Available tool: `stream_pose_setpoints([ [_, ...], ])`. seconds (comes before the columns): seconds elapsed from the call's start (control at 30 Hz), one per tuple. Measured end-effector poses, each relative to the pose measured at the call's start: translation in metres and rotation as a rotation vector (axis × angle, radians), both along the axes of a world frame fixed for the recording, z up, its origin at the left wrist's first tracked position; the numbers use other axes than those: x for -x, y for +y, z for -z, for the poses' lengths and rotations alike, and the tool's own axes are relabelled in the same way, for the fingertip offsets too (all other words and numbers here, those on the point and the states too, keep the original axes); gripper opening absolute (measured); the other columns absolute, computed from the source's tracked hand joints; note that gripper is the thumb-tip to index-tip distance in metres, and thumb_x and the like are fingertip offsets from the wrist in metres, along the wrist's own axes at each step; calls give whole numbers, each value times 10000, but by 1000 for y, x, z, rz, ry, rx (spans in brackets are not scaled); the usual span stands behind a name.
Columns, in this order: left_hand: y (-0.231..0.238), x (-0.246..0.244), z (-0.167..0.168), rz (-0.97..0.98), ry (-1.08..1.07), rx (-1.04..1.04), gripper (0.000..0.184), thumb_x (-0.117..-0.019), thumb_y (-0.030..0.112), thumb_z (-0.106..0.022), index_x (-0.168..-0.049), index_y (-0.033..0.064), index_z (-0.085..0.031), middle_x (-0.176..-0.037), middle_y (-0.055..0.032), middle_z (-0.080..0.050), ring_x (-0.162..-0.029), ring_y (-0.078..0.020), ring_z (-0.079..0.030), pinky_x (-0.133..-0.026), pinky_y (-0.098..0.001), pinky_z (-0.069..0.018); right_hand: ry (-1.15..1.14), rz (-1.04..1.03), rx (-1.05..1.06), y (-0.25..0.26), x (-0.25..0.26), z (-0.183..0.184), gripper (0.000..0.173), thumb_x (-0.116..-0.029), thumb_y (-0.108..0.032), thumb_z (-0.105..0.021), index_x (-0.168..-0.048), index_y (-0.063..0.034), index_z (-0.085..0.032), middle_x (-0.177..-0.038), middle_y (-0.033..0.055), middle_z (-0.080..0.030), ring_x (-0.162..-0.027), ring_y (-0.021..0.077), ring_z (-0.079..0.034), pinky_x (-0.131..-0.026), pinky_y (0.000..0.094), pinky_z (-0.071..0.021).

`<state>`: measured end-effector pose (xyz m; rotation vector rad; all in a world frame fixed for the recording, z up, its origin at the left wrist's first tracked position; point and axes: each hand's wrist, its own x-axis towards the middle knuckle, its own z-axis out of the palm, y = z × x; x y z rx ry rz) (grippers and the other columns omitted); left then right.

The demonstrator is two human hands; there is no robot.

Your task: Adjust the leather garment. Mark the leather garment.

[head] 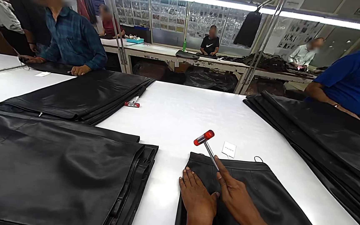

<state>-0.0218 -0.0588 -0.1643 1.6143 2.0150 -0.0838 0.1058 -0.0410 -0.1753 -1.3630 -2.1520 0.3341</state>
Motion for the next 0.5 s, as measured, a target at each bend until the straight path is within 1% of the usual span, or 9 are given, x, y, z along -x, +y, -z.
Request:
stream_pose_setpoints([
  [0.07, -1, 1, 1, 7, 8, -2, 1013, -940, 592, -537, -1603, -71, -152, -1702, -248, -19, -1587, -384, -23, -1255, -566, -52, -162, -25, 185, -1, -1, 10, 506, -1102, -360, -329, -1596, -270, -391, -791, 97, -700, -674, 286, -676, -674, 495, -565],
  [0.1, -1, 1, -1, 17, 7, 4, 1031, -934, 603, -547, -1604, -70, -146, -1702, -248, -15, -1587, -383, -19, -1254, -569, -50, -198, -27, 264, 1, -2, 4, 510, -1106, -379, -316, -1606, -290, -365, -816, 117, -704, -712, 313, -681, -708, 516, -554],
  [0.13, 0, 2, -3, 23, 0, 7, 1063, -924, 635, -553, -1606, -68, -139, -1703, -246, -8, -1587, -382, -15, -1254, -568, -47, -182, -22, 257, 1, -2, -6, 505, -1107, -384, -318, -1601, -295, -376, -829, 114, -703, -714, 303, -670, -713, 505, -545],
  [0.23, 0, 6, -4, 24, -28, 7, 1091, -906, 653, -578, -1604, -69, -150, -1702, -248, -9, -1589, -375, -20, -1254, -567, -53, 61, -3, -107, -8, 4, -5, 483, -1105, -345, -353, -1537, -186, -498, -830, 32, -715, -632, 150, -637, -619, 363, -565],
  [0.27, -1, 7, -4, 26, -28, 12, 1084, -909, 644, -578, -1605, -67, -148, -1703, -245, -9, -1589, -373, -20, -1254, -569, -55, 53, 6, -114, -9, 4, 2, 484, -1105, -338, -352, -1541, -181, -491, -872, 38, -735, -658, 154, -663, -638, 369, -583],
  [0.37, -2, 9, -5, 50, -13, 24, 1056, -917, 623, -562, -1610, -55, -143, -1708, -229, -12, -1590, -369, -17, -1257, -567, -55, -148, 11, 216, -5, -6, 12, 507, -1106, -361, -321, -1601, -267, -381, -853, 105, -721, -717, 296, -689, -706, 506, -561],
  [0.4, -1, 10, -6, 56, -18, 25, 1074, -915, 647, -565, -1611, -54, -143, -1709, -226, -9, -1590, -365, -16, -1258, -566, -52, -107, 16, 194, -3, -8, 7, 502, -1107, -356, -327, -1591, -246, -405, -846, 106, -719, -693, 280, -674, -697, 487, -555],
  [0.43, 0, 12, -6, 59, -25, 24, 1091, -910, 665, -569, -1611, -54, -142, -1709, -226, -7, -1591, -363, -15, -1258, -567, -50, -13, 25, 56, -5, -7, 5, 490, -1104, -337, -348, -1558, -192, -466, -830, 79, -723, -632, 217, -652, -644, 425, -564],
  [0.5, -1, 13, -5, 55, -38, 38, 1102, -907, 671, -574, -1613, -51, -134, -1710, -223, -2, -1591, -363, -13, -1256, -570, -50, 158, 26, -132, -10, 0, 4, 482, -1109, -305, -366, -1526, -99, -494, -825, 32, -713, -547, 88, -554, -555, 275, -524],
])
